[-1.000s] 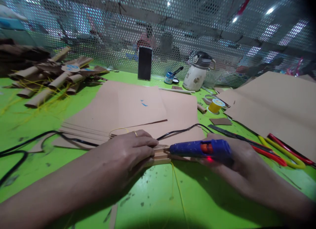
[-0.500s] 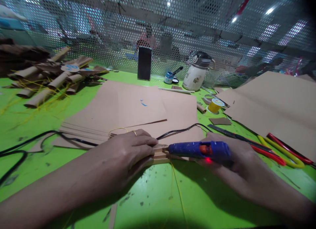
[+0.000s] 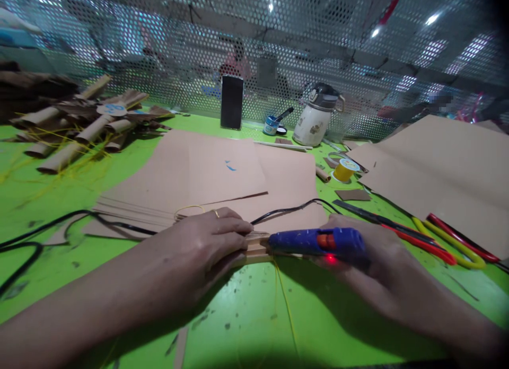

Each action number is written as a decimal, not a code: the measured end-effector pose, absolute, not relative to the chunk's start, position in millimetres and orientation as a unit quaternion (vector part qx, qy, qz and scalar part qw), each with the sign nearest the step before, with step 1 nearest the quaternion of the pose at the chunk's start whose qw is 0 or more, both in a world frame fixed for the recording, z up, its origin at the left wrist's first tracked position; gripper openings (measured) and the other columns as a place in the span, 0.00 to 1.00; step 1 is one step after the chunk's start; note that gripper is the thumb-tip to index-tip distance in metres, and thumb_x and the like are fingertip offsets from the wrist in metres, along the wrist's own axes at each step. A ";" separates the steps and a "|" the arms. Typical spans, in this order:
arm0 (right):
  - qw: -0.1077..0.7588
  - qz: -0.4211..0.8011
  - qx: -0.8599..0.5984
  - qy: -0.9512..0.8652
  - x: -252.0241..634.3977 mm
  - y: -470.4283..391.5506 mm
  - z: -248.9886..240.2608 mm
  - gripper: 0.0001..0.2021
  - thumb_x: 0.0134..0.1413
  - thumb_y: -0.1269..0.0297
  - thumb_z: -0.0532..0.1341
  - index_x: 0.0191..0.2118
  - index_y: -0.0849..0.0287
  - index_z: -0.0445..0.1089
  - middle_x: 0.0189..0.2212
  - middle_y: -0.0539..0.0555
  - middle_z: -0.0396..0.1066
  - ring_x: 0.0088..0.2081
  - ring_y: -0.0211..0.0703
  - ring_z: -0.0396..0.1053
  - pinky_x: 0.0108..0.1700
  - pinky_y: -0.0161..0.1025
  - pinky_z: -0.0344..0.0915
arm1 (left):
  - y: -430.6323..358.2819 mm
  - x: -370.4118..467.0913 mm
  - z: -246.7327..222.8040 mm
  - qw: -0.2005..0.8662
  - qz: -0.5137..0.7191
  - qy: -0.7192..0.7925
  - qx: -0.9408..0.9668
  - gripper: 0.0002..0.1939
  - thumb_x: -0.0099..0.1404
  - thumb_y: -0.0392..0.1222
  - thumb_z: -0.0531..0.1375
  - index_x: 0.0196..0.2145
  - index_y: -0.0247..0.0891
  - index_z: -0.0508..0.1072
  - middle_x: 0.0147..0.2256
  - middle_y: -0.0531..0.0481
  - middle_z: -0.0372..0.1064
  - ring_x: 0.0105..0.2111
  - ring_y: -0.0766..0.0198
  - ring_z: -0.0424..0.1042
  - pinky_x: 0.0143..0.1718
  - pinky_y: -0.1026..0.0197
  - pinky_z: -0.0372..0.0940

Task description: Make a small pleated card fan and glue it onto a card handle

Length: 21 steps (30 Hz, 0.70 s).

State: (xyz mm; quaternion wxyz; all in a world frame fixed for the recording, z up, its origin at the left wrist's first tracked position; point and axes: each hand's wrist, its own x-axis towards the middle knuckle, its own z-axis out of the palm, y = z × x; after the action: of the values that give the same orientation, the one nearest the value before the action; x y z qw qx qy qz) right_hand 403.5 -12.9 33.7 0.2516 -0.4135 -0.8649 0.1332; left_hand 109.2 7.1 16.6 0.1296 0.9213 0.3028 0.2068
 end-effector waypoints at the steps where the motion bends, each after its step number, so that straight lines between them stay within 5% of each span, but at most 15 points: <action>1: 0.252 0.135 -0.415 -0.864 404.3 -12.8 33.6 0.06 0.62 0.68 0.57 0.33 0.52 0.66 0.31 0.55 0.77 0.32 0.51 0.75 0.28 0.43 0.69 | 7.4 109.2 16.0 0.129 0.206 0.301 0.922 0.15 0.78 0.40 0.53 0.46 0.39 0.81 0.45 0.44 0.78 0.42 0.57 0.77 0.43 0.55 0.75; 21: 0.247 0.116 -0.391 -0.879 400.8 -14.7 34.1 0.07 0.62 0.71 0.56 0.34 0.51 0.65 0.30 0.53 0.76 0.33 0.49 0.76 0.30 0.41 0.70 | 7.9 109.5 14.2 0.131 0.204 0.307 0.920 0.16 0.78 0.42 0.53 0.46 0.40 0.81 0.45 0.43 0.78 0.42 0.57 0.76 0.46 0.55 0.74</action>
State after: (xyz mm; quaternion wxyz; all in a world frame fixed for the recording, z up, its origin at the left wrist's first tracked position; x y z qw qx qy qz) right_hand 400.8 -14.7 34.1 0.2471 -0.3915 -0.8788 0.1157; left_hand 109.5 7.9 14.2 0.1314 0.9202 0.3071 0.2039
